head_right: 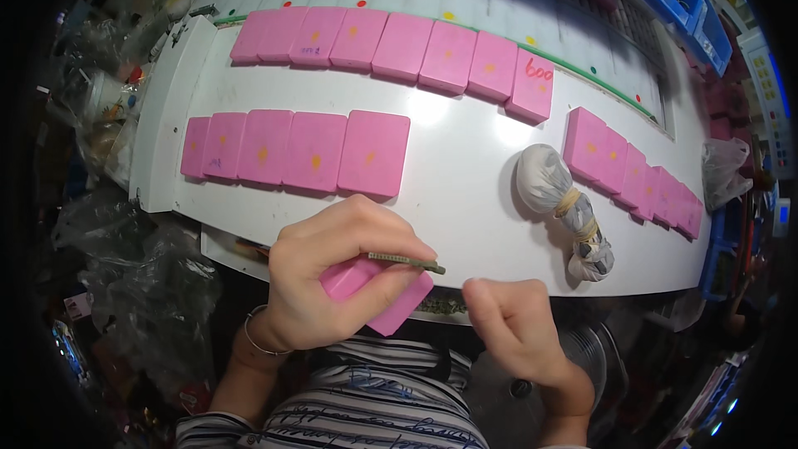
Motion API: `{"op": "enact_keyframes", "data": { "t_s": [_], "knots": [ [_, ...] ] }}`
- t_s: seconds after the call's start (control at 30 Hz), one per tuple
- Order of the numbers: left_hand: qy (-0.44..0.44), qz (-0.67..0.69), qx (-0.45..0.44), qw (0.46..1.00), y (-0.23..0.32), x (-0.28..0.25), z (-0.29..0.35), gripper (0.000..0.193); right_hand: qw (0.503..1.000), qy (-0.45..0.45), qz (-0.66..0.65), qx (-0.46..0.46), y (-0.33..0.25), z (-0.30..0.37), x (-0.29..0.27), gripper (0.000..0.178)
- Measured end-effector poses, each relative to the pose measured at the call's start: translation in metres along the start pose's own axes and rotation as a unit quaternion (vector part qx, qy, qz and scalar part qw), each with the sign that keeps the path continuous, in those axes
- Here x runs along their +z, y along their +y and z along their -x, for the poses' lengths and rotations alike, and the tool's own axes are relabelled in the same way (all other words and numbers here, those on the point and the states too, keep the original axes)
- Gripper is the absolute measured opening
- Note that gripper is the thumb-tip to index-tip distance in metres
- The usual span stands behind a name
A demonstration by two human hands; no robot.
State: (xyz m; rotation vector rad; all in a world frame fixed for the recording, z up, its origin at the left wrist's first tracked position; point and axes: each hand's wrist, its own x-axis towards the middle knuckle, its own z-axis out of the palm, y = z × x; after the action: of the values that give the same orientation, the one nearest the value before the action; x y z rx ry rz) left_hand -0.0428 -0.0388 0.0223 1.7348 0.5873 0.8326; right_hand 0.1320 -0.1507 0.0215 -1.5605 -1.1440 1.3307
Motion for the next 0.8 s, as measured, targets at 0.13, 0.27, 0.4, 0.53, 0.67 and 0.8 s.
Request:
{"op": "enact_keyframes", "data": {
  "t_s": [0.13, 0.27, 0.4, 0.53, 0.67, 0.8],
  "knots": [
    [0.049, 0.022, -0.052, 0.997, -0.010, -0.004, 0.004, 0.020, 0.963, -0.086, 0.247, 0.063, 0.014, -0.001, 0.008, 0.037],
    [0.113, 0.040, -0.074, 0.990, -0.018, -0.037, 0.012, 0.017, 0.908, -0.068, 0.412, 0.004, 0.020, -0.002, 0.025, 0.027],
    [0.217, 0.081, -0.118, 0.966, -0.025, -0.062, 0.031, 0.017, 0.923, -0.093, 0.340, -0.156, 0.027, -0.023, 0.066, 0.009],
    [0.245, 0.148, -0.170, 0.943, -0.025, -0.079, 0.050, 0.011, 0.881, -0.166, 0.407, -0.176, 0.041, -0.054, 0.119, 0.025],
    [0.226, 0.124, -0.179, 0.949, -0.024, -0.075, 0.066, 0.010, 0.902, -0.225, 0.266, -0.256, 0.078, -0.070, 0.146, 0.035],
    [0.204, 0.116, -0.164, 0.958, -0.016, -0.066, 0.067, 0.008, 0.951, -0.236, 0.134, -0.147, 0.086, -0.071, 0.156, 0.033]
  ]
}}
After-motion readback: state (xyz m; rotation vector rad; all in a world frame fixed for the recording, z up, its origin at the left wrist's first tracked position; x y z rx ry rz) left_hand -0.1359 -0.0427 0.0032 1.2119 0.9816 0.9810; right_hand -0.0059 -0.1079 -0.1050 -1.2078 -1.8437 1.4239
